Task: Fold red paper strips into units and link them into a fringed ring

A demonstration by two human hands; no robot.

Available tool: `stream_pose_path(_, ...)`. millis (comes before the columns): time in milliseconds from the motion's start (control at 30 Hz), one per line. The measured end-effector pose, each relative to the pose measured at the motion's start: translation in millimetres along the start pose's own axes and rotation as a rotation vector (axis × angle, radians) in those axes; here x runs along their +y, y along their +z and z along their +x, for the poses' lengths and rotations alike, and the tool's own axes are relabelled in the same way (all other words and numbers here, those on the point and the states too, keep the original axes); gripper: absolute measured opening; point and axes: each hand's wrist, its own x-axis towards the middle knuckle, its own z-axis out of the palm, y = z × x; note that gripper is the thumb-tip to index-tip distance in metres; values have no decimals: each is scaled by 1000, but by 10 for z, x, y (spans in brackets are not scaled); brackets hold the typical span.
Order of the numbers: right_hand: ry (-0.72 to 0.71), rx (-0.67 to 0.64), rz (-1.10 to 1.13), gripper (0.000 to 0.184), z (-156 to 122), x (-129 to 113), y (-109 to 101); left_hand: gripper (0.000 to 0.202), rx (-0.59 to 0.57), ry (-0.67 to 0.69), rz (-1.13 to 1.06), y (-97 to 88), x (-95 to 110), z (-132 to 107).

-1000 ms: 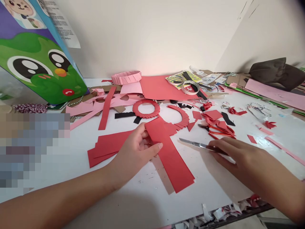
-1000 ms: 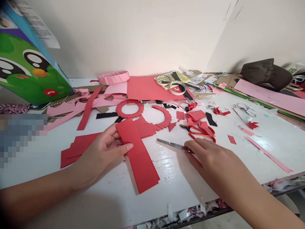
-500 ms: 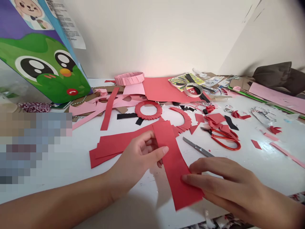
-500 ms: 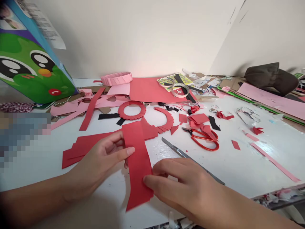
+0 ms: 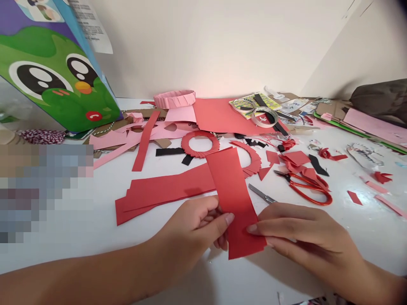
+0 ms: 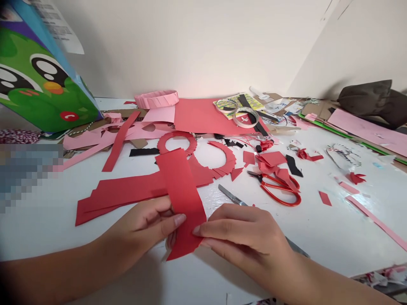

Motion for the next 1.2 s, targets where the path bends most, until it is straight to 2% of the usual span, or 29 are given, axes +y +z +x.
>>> stream_pose_path(67, 24, 3, 18, 17, -8, 4, -1, 19, -1, -9, -22, -4, -2, 9)
stream_pose_path(267, 19, 23, 27, 30, -117, 40, 34, 20, -27, -40, 21, -20, -36, 11)
stream_pose_path(433, 23, 2, 25, 26, -193, 86, 77, 22, -22, -54, 74, -18, -37, 5)
stream_pose_path(800, -13, 13, -66, 19, 36, -37, 49, 21, -19, -52, 84, -13, -45, 12)
stream_pose_path(900, 50, 21, -77, 14, 35, -45, 73, 22, -32, -32, 78, -29, -61, 11)
stream_pose_path(1067, 244, 124, 20, 12, 28, -61, 109, 23, -57, -22, 11, -50, -61, 11)
stream_pose_path(1200, 312, 163, 75, 12, 52, -70, 130, 18, -52, -52, -2, -34, -58, 21)
